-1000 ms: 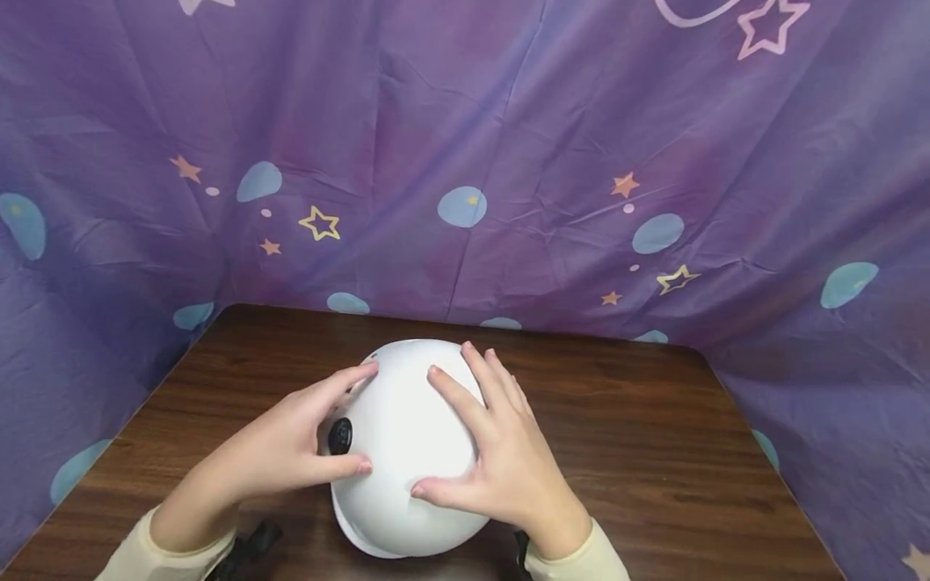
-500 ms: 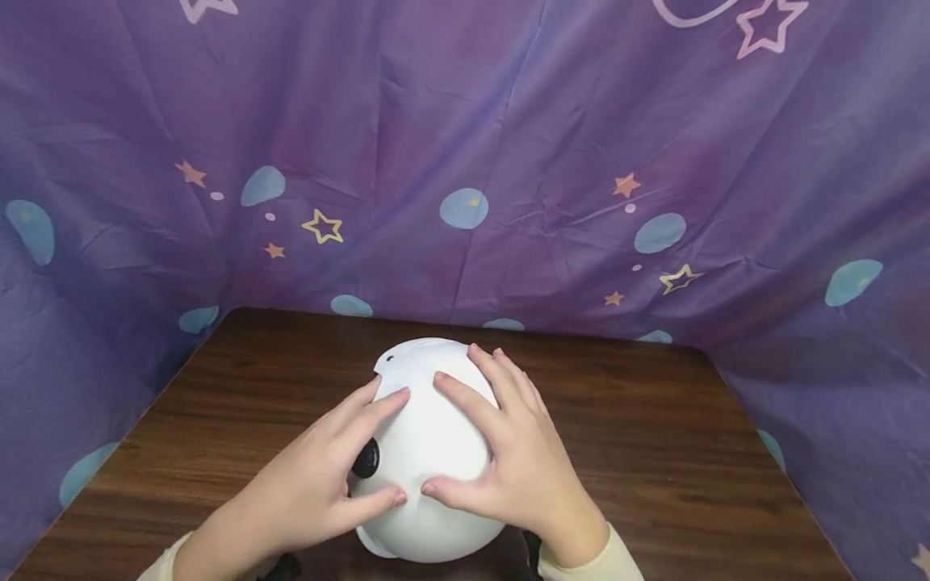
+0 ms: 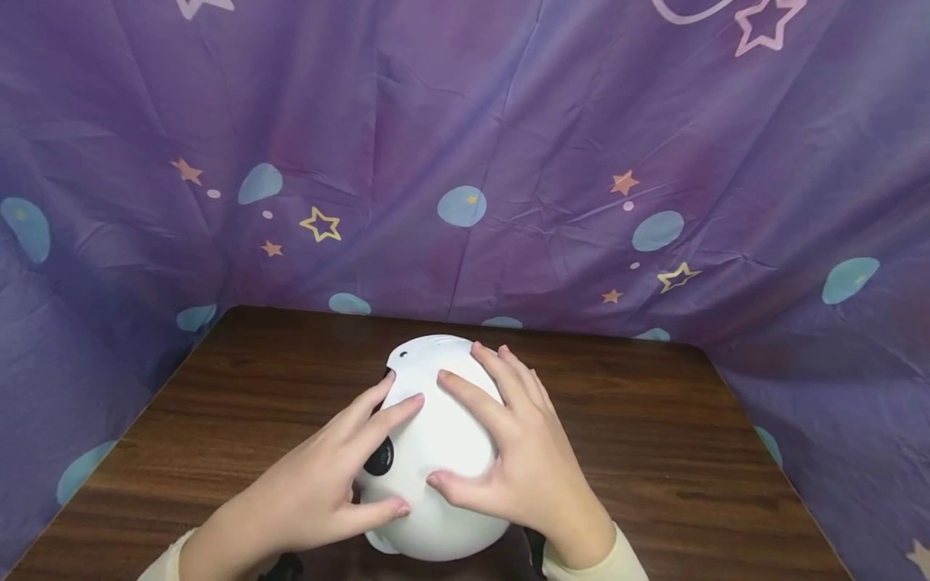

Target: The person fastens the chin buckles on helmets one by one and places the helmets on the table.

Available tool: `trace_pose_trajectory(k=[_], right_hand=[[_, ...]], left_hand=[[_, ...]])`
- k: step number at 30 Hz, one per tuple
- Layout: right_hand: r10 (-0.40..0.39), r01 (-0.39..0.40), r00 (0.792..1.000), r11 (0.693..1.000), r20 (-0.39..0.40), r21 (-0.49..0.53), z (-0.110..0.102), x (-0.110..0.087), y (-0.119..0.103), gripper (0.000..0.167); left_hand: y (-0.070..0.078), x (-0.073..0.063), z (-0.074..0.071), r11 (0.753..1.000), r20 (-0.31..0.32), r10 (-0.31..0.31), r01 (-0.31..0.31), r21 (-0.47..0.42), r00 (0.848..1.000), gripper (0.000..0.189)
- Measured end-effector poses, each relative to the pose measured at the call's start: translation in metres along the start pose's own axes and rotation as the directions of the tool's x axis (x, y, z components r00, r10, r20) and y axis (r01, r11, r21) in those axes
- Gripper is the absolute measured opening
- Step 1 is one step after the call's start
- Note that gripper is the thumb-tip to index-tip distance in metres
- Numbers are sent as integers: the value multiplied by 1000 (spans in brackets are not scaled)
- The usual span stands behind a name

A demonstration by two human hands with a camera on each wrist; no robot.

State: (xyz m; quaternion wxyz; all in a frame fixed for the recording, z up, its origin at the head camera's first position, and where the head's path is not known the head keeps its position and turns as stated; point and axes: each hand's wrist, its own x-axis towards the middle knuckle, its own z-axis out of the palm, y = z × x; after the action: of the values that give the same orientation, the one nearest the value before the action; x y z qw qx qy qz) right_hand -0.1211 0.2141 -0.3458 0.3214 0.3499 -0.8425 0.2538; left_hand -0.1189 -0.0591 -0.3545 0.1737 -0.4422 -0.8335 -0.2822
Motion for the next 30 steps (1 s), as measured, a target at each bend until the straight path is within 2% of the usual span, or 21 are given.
trace_pose_trajectory(k=[6, 11, 14, 17, 21, 25, 30], right_hand=[[29, -29, 999, 1000, 20, 5, 0, -1, 2, 81], [39, -39, 999, 999, 24, 16, 0, -2, 4, 83], [37, -38, 999, 999, 24, 19, 0, -1, 5, 83], [31, -31, 999, 999, 25, 24, 0, -1, 5, 83], [15, -17, 1000, 998, 25, 56, -1, 0, 7, 82], [11, -14, 999, 996, 30, 93, -2, 1, 10, 82], [16, -20, 999, 992, 38, 128, -2, 0, 14, 84]], left_hand=[[-13, 3, -5, 999, -9, 0, 0, -33, 1000, 96], [-29, 6, -5, 994, -17, -33, 31, -110, 999, 98], [-40, 6, -4, 984, 8, -41, 42, -175, 999, 105], [-54, 6, -1, 961, 77, -25, 45, -274, 997, 115], [-72, 5, 5, 924, 164, 27, 38, -381, 986, 130], [-84, 5, 13, 900, 178, 71, 14, -436, 982, 145], [-89, 3, 20, 861, 182, 71, 32, -507, 981, 158]])
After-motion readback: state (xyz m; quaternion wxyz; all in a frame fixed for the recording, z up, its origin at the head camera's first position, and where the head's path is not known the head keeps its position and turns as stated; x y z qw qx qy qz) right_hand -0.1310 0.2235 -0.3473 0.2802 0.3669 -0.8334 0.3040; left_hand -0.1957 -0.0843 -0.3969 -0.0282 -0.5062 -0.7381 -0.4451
